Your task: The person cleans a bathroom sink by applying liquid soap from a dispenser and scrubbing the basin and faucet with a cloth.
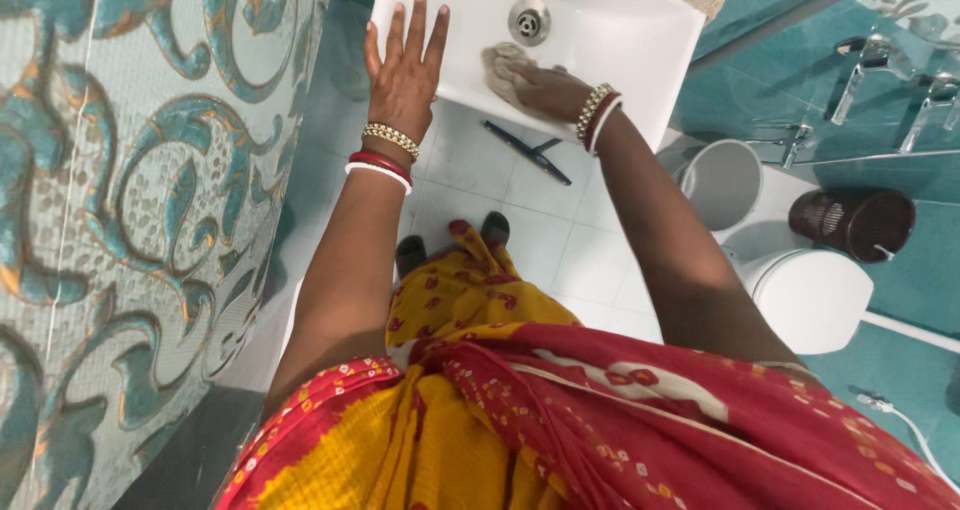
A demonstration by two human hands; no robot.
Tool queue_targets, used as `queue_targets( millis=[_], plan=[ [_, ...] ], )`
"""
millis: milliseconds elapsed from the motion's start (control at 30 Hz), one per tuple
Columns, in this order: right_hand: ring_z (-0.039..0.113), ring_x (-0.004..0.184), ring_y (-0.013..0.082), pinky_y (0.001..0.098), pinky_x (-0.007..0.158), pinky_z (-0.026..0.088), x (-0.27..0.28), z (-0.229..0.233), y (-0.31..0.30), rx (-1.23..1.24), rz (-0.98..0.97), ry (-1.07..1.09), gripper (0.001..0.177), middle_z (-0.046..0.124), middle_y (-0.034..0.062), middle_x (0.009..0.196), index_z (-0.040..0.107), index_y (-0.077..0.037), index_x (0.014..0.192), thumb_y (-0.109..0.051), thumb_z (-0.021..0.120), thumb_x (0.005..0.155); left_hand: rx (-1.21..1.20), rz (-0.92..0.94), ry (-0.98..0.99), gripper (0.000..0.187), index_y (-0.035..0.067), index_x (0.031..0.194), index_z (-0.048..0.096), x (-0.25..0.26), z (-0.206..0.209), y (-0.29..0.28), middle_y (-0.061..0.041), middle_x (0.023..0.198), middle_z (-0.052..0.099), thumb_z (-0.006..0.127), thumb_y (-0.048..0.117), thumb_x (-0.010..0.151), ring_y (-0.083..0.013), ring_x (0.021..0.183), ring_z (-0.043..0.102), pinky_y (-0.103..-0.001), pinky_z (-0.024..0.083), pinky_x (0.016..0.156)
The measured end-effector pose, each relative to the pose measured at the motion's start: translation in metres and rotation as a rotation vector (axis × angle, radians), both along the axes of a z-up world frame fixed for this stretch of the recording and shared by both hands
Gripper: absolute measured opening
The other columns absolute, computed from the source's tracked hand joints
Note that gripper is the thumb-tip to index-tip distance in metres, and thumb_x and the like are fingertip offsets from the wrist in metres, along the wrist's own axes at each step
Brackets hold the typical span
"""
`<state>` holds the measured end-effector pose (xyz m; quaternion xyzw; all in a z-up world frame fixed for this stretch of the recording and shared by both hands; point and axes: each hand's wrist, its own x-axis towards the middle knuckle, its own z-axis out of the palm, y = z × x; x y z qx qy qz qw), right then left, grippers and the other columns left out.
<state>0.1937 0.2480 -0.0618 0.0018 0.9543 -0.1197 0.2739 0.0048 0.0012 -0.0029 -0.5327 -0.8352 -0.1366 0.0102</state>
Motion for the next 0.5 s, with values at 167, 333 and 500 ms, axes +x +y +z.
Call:
queue_targets(
  millis=[167,333,500],
  plan=[
    [0.021,0.146,0.0403,0.0641,0.116,0.016,0.038,0.073,-0.011,0.108,-0.626,-0.25,0.058,0.018,0.0194,0.161,0.029,-0.018,0.156,-0.042,0.033,0.104,0.034,0.009,0.035,0.11,0.019,0.17,0.021,-0.001,-0.005,0.001,-0.012,0.173,0.018,0.064,-0.019,0.076,-0.0359,0.156,0.029,-0.064,0.019,0.124],
    [0.035,0.143,0.0536,0.0653,0.091,0.049,-0.047,0.062,-0.048,0.174,-0.111,-0.026,0.05,0.033,0.0324,0.16,0.037,-0.004,0.152,-0.033,0.028,0.112,-0.034,0.018,0.015,0.111,0.02,0.168,0.023,-0.003,-0.006,0.005,-0.01,0.172,0.02,0.064,-0.02,0.073,-0.0344,0.154,0.03,-0.064,0.019,0.123],
    [0.065,0.113,0.0399,0.0496,0.105,0.048,-0.089,0.065,-0.086,-0.272,-0.521,0.125,0.058,0.069,0.0249,0.126,0.049,-0.013,0.153,-0.032,0.048,0.098,-0.018,0.018,0.069,0.109,0.019,0.17,0.025,0.002,-0.008,0.004,-0.01,0.172,0.022,0.065,-0.019,0.076,-0.0338,0.154,0.031,-0.062,0.018,0.123]
  ],
)
